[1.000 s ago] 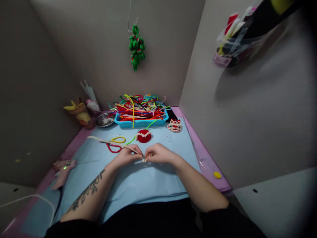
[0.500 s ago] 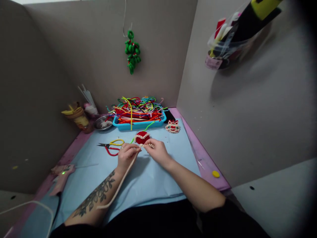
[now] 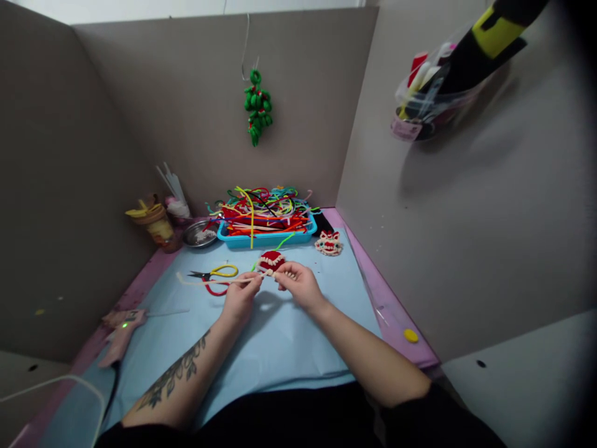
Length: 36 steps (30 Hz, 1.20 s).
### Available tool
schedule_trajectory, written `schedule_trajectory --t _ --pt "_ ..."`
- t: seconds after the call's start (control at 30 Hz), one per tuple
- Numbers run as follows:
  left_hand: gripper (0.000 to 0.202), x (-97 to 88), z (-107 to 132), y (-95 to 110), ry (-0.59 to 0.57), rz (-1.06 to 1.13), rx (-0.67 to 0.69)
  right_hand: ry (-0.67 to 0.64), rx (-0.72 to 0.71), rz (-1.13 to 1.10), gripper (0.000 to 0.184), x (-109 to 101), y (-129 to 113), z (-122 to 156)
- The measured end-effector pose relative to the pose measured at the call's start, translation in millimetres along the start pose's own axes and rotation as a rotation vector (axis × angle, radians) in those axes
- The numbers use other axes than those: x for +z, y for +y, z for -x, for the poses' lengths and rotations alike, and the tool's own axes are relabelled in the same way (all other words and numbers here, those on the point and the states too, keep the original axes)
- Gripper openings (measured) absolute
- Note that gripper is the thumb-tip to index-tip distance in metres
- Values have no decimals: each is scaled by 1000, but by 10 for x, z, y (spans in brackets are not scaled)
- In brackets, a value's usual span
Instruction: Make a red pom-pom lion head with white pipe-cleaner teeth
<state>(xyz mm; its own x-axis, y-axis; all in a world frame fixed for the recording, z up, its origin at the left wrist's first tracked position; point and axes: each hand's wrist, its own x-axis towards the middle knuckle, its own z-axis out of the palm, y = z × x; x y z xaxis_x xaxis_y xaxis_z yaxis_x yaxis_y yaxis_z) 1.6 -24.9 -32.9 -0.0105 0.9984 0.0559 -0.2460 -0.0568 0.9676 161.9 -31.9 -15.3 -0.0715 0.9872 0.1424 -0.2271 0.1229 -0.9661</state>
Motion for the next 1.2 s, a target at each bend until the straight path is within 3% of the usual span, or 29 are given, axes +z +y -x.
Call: schedule_trajectory --t 0.13,0.2,0.3,0.4,0.5,0.6,0.73,0.87,1.0,1.2 --pt "24 -97 -44 94 -167 -14 -24 -250 84 -47 27 -84 -43 -20" --pt "22 -173 -67 178 -306 -117 -12 -397 153 -5 27 -153 -92 -23" --pt "17 -248 -89 311 -567 -396 44 -624 256 198 23 -237 -166 -13" --pt "13 -250 -85 362 -718 -660 181 -662 198 512 14 -248 -162 6" --pt "11 -223 -69 297 -623 -832 332 -476 31 809 9 -195 -67 21" --pt "12 -206 -59 201 -439 -935 534 -210 -77 883 12 -128 28 28" --pt "13 -185 -55 162 -249 -959 819 40 -133 693 13 -55 60 32" --pt "7 -149 -26 188 -123 -867 949 101 -51 387 16 6 64 30" --pt "9 -121 37 203 -74 -709 812 128 -13 175 20 47 77 23" --pt "15 -104 32 128 30 -286 243 108 27 -62 25 50 22 4"
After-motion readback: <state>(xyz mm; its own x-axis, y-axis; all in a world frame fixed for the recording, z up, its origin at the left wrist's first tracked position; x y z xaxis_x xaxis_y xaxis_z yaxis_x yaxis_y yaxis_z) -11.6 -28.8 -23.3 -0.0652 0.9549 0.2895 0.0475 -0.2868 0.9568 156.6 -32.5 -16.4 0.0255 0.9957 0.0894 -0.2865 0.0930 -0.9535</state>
